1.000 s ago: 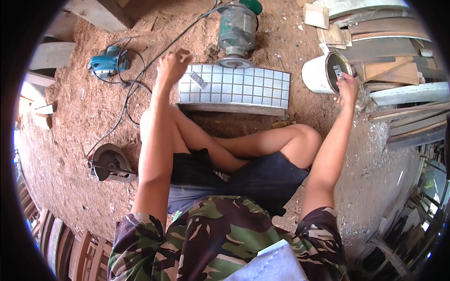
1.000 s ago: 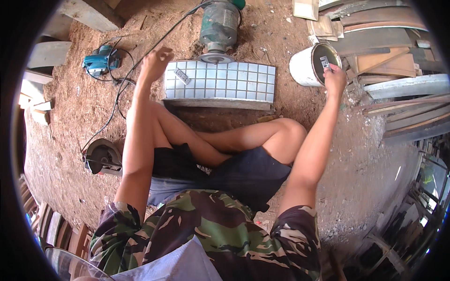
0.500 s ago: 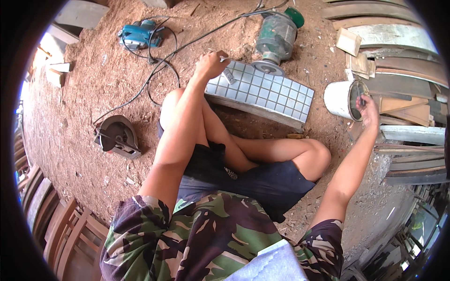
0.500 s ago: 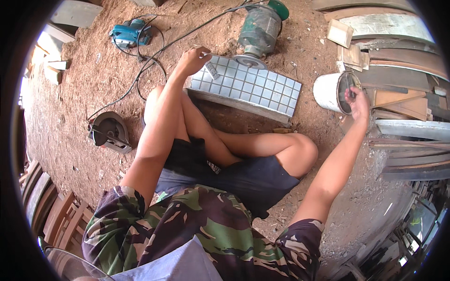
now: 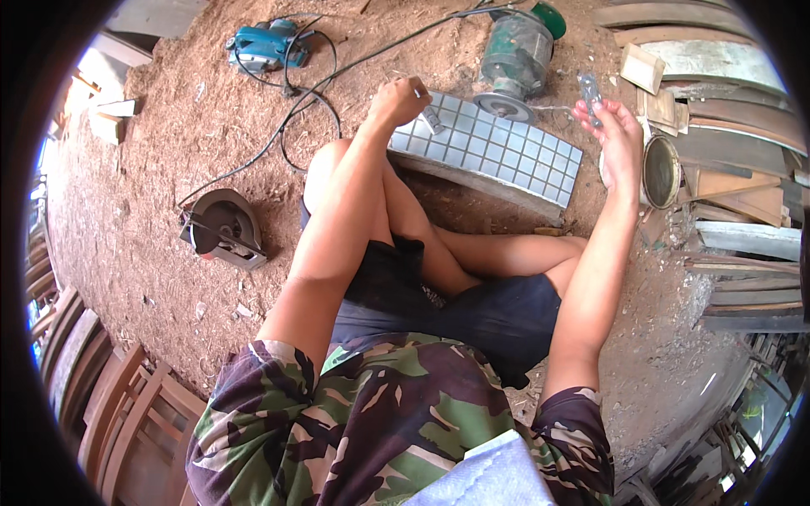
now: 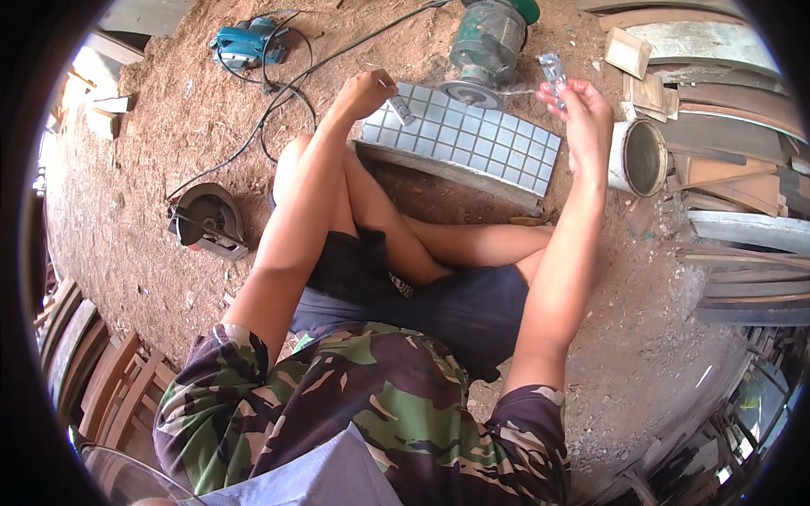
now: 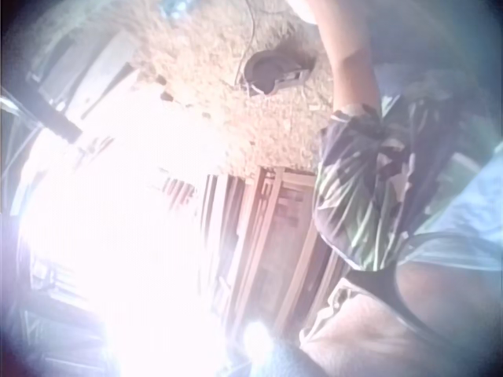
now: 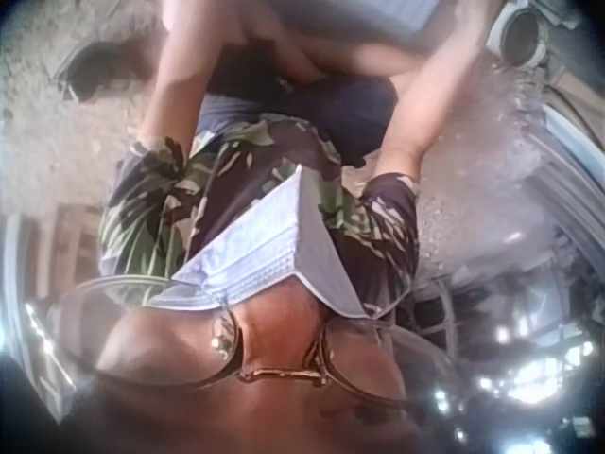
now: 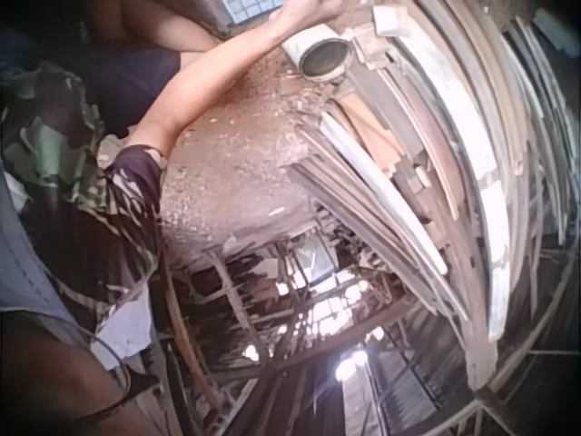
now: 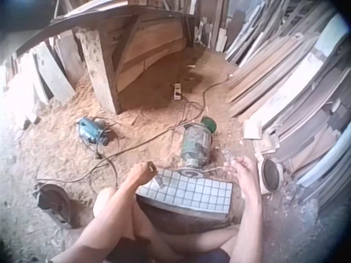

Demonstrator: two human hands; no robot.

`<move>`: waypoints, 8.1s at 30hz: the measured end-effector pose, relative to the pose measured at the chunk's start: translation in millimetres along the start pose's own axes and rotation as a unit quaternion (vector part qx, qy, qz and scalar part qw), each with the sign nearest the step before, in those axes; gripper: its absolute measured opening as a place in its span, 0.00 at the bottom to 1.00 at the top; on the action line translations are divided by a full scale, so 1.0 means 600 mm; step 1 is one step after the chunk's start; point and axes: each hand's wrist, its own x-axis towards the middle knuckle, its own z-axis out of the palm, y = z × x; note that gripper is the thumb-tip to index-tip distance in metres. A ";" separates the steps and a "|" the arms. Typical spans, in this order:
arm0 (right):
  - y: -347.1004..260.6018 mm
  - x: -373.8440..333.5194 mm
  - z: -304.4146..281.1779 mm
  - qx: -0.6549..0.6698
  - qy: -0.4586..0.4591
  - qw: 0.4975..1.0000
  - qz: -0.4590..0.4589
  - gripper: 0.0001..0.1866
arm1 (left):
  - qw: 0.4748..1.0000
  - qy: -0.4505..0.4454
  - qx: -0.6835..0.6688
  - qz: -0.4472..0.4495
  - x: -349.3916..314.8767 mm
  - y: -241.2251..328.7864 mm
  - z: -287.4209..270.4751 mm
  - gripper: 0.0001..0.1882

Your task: The person uses a bench grinder to sharpen the edges of several small rectangular metal plates, handling them one at a time and checking the edges by hand.

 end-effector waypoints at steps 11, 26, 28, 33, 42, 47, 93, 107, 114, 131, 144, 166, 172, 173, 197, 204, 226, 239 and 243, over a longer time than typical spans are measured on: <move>0.231 -0.088 0.109 0.003 -0.012 0.999 0.038 0.10 | 0.952 -0.266 -0.149 0.037 -0.021 0.101 0.061 0.29; 0.325 -0.012 0.240 0.061 0.155 0.984 0.063 0.11 | 0.989 0.059 -0.133 -0.038 -0.010 0.072 0.170 0.19; 0.317 -0.009 0.255 0.046 0.165 0.984 0.051 0.11 | 0.982 0.099 -0.159 -0.034 -0.004 0.059 0.171 0.19; 0.335 0.007 0.262 -0.011 0.192 0.981 -0.020 0.09 | 0.960 0.148 -0.206 -0.120 -0.007 0.077 0.183 0.17; 0.337 0.014 0.259 -0.054 0.196 0.979 0.004 0.10 | 0.940 0.190 -0.249 -0.131 -0.016 0.081 0.194 0.13; 0.336 0.012 0.258 -0.049 0.195 0.980 -0.005 0.10 | 0.942 0.207 -0.237 -0.119 -0.011 0.075 0.204 0.11; 0.338 0.017 0.246 -0.045 0.222 0.974 -0.003 0.09 | 0.957 0.179 -0.191 -0.124 -0.001 0.090 0.202 0.13; 0.340 0.016 0.236 -0.050 0.235 0.971 -0.002 0.09 | 0.956 0.180 -0.205 -0.106 0.003 0.095 0.216 0.12; 0.332 0.013 0.231 -0.032 0.237 0.971 0.005 0.08 | 0.954 0.178 -0.217 -0.103 0.001 0.103 0.220 0.12; 0.340 0.014 0.218 -0.027 0.255 0.966 0.016 0.08 | 0.942 0.198 -0.238 -0.130 -0.004 0.129 0.238 0.11; 0.341 0.016 0.200 -0.019 0.288 0.958 0.011 0.08 | 0.956 0.213 -0.151 -0.135 -0.015 0.166 0.244 0.11; 0.029 -0.249 0.094 -0.185 0.194 0.857 -0.440 0.10 | 0.651 -0.118 -0.746 0.082 -0.173 0.284 0.066 0.11; -0.090 -0.363 0.113 -0.214 0.177 0.763 -0.584 0.10 | 0.584 -0.171 -0.765 0.209 -0.288 0.304 -0.076 0.16; -0.114 -0.386 0.111 -0.224 0.180 0.744 -0.603 0.10 | 0.583 -0.172 -0.760 0.229 -0.311 0.316 -0.102 0.17; -0.231 -0.607 0.092 -0.288 0.109 0.669 -0.676 0.15 | 0.591 -0.126 -0.705 0.371 -0.524 0.325 -0.227 0.20; -0.201 -0.619 0.099 -0.287 0.105 0.731 -0.610 0.14 | 0.608 -0.187 -0.662 0.395 -0.540 0.285 -0.209 0.29; 0.152 -0.210 0.202 0.044 0.047 0.998 -0.024 0.07 | 0.896 0.121 -0.427 -0.033 -0.231 0.082 0.066 0.07; 0.326 -0.023 0.244 -0.224 0.237 0.943 -0.071 0.11 | 0.981 0.185 -0.064 -0.014 -0.034 0.060 0.188 0.08; 0.328 -0.018 0.244 -0.270 0.254 0.924 -0.097 0.10 | 0.972 0.223 -0.079 0.008 -0.024 0.058 0.198 0.08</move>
